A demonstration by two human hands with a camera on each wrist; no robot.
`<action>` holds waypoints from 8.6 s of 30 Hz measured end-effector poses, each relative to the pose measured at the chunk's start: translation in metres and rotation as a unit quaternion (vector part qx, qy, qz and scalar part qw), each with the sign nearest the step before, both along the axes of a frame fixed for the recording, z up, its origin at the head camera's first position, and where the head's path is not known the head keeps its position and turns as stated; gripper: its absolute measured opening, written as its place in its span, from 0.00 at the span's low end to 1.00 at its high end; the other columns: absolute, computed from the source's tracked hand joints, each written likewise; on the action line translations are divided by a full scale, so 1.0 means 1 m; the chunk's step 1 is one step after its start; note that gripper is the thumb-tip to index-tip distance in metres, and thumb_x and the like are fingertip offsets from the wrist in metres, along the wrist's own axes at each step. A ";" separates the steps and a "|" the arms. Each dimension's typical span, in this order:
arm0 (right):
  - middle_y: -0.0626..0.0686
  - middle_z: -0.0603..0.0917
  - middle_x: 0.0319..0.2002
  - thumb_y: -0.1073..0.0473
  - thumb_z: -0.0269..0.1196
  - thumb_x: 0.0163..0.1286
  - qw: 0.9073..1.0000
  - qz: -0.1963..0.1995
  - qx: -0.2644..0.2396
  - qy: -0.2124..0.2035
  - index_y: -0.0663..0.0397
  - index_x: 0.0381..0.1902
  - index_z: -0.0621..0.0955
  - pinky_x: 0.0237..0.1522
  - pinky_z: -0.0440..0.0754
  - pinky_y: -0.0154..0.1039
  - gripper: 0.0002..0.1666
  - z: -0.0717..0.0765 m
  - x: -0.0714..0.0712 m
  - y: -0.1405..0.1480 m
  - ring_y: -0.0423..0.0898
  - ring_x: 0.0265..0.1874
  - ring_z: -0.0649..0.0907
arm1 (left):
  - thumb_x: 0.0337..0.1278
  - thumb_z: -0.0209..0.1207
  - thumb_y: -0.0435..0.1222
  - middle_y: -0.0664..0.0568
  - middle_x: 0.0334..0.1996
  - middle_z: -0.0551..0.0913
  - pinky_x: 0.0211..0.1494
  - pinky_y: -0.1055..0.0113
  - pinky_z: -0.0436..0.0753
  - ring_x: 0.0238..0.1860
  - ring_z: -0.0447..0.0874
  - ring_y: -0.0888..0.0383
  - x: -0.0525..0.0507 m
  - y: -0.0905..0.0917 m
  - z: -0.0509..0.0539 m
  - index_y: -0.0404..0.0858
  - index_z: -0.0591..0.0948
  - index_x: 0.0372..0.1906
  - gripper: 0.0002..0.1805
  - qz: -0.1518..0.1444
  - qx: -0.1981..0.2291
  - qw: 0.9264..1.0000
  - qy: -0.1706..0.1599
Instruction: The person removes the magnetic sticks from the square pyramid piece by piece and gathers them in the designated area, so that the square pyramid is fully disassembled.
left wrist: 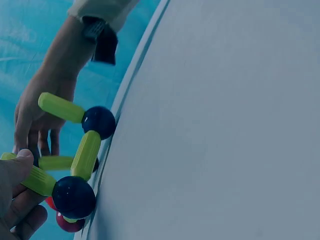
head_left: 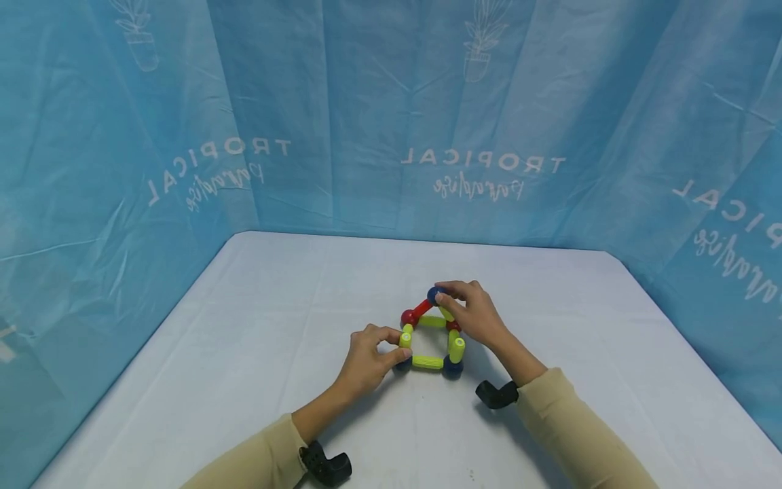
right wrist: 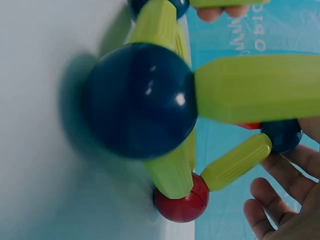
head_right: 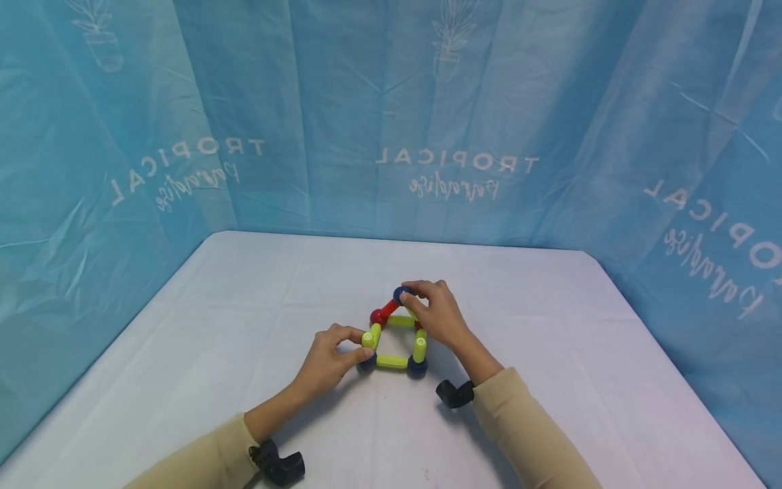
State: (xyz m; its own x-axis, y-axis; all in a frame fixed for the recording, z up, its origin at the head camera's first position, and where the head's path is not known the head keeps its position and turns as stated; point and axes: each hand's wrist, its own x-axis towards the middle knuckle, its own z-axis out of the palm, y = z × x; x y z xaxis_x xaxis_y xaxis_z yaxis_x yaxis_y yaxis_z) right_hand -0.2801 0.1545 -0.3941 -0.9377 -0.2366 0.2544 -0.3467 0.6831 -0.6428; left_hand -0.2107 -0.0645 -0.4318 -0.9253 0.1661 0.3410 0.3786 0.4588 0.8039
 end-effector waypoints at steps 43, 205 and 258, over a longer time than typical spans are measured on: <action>0.51 0.83 0.48 0.46 0.64 0.62 0.999 0.023 0.035 0.005 0.49 0.54 0.80 0.43 0.75 0.43 0.25 0.010 -0.009 -0.006 0.50 0.45 0.73 | 0.52 0.66 0.42 0.55 0.35 0.87 0.61 0.51 0.60 0.46 0.75 0.53 -0.086 0.026 0.013 0.43 0.86 0.41 0.12 -0.034 -0.161 0.986 -0.010; 0.53 0.82 0.49 0.50 0.64 0.62 0.991 -0.005 0.095 -0.089 0.42 0.57 0.78 0.46 0.75 0.48 0.24 -0.039 -0.015 0.053 0.50 0.49 0.77 | 0.52 0.65 0.42 0.54 0.41 0.87 0.58 0.52 0.65 0.49 0.78 0.55 -0.081 0.014 0.012 0.47 0.86 0.44 0.12 -0.009 -0.241 0.964 -0.112; 0.57 0.80 0.55 0.49 0.65 0.62 0.999 -0.043 0.018 0.018 0.51 0.59 0.76 0.50 0.71 0.50 0.29 -0.024 -0.059 -0.002 0.54 0.51 0.70 | 0.59 0.59 0.42 0.52 0.53 0.81 0.55 0.56 0.76 0.53 0.75 0.53 -0.054 -0.003 0.079 0.46 0.79 0.56 0.19 0.067 -0.165 0.981 -0.078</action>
State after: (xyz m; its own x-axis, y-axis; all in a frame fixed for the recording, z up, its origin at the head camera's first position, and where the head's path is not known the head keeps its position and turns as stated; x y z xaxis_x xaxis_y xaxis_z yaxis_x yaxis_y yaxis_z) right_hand -0.3396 0.1528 -0.4180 -0.9454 -0.1646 0.2813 -0.3079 0.7341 -0.6053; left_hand -0.2647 -0.0672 -0.3525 -0.9831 0.1164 0.1410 0.1805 0.7407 0.6472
